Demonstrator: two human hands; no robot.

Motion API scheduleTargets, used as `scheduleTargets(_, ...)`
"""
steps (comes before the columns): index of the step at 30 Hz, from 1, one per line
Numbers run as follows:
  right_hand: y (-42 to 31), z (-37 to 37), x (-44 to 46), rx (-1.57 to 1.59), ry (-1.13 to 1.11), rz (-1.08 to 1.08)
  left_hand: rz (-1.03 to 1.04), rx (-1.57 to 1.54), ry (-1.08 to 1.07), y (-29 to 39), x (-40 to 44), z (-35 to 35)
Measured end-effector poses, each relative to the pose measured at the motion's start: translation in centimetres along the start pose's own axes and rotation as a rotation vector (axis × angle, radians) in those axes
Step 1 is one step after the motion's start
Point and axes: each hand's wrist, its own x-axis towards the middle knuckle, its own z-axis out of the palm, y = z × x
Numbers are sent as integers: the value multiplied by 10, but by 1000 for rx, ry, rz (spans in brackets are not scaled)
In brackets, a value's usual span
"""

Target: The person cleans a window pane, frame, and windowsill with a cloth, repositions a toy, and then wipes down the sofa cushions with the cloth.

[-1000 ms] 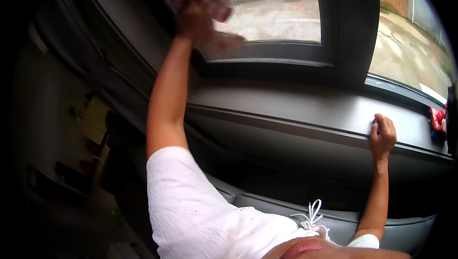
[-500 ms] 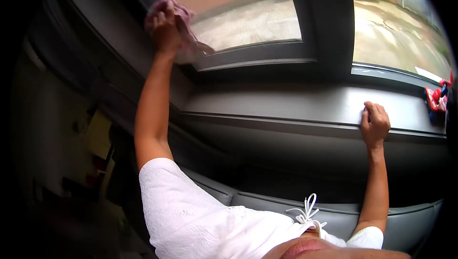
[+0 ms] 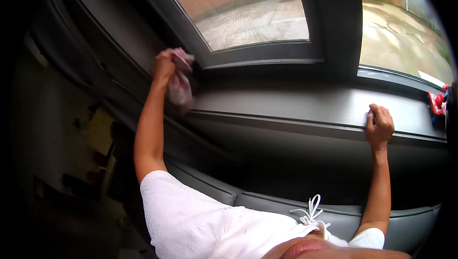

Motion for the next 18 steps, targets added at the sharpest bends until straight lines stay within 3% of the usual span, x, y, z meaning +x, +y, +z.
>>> scheduleTargets(3,0,-1,1,2,-11,0,80,-36,418,28,26,-24)
scheduleTargets(4,0,0,1,3,-8,-6,234,-84,594,26,45,-20)
scheduleTargets(5,1,0,0,6,-3,-10,280,-169,618,17,70,-9)
scheduleTargets(7,0,-1,0,15,-10,-5,135,-34,447,36,86,20)
scheduleTargets(9,0,-1,0,19,-11,-1,238,-95,671,65,86,70)
scheduleTargets(10,-1,-1,1,19,-13,-3,260,-195,680,80,75,70)
scheduleTargets(13,0,-5,3,13,-21,-5,386,-139,479,53,50,73)
scheduleTargets(16,-2,-1,0,13,-17,15,321,76,-450,34,18,34)
scheduleTargets(18,2,1,-1,0,-16,10,177,54,-339,54,0,15)
